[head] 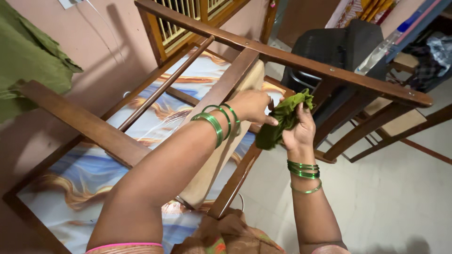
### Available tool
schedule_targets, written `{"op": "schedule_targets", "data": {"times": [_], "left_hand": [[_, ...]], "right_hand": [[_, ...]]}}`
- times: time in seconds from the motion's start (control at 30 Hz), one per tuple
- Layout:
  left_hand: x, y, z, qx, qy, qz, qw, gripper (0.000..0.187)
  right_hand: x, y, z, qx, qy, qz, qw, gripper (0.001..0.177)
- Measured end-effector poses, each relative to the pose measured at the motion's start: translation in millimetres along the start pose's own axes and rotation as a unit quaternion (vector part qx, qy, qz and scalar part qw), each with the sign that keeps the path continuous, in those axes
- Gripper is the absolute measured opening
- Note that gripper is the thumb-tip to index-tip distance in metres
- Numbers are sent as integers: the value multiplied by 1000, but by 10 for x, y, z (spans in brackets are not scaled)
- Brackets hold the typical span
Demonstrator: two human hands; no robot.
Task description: The person wipes a table surface with a green cloth, then lifts a wooden chair and wipes its frame and seat. The person continues wiping the chair's legs and backrest.
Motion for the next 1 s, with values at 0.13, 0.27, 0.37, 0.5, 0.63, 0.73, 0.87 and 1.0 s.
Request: {"op": "schedule_targets", "data": {"times": [0.13, 0.27, 0.37, 0.5, 0.63, 0.73, 0.87, 1.0], "left_hand": [[13, 5, 40, 57, 61, -59, 995, 46], [35, 88, 111, -19, 55, -34, 998, 44], [85, 174, 120, -78, 27, -108, 991, 56], [122, 164, 220, -22, 90, -72, 993, 60], [194, 189, 196, 4, 109, 2, 994, 56], [141, 88, 122, 48, 41, -68, 996, 33], [179, 14, 118, 55, 74, -57, 994, 30], [176, 17, 117, 69, 48, -94, 992, 32]], "right_hand": [[-41, 23, -116, -13, 3, -29, 1000, 29], [-15, -189, -234, 38, -7, -96, 995, 27], [-61, -212, -300, 63, -22, -98, 993, 26], [-147, -36, -286, 46, -53, -91, 993, 26], [-158, 69, -254, 47, -43, -79, 995, 29], [-115, -48, -219, 28, -5, -77, 997, 30], [-139, -662, -136, 89, -1, -244, 966, 37], [-318, -680, -370, 170, -125, -352, 912, 49]]}}
Point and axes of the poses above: each hand's wrist, its own z-axis towards the middle knuckle, its own y-axis out of the palm, x = y × z, the point moved 4 cm from there along z, towards the middle knuckle, and after that the axes turned 4 degrees about -x, right-handed, at the moved point
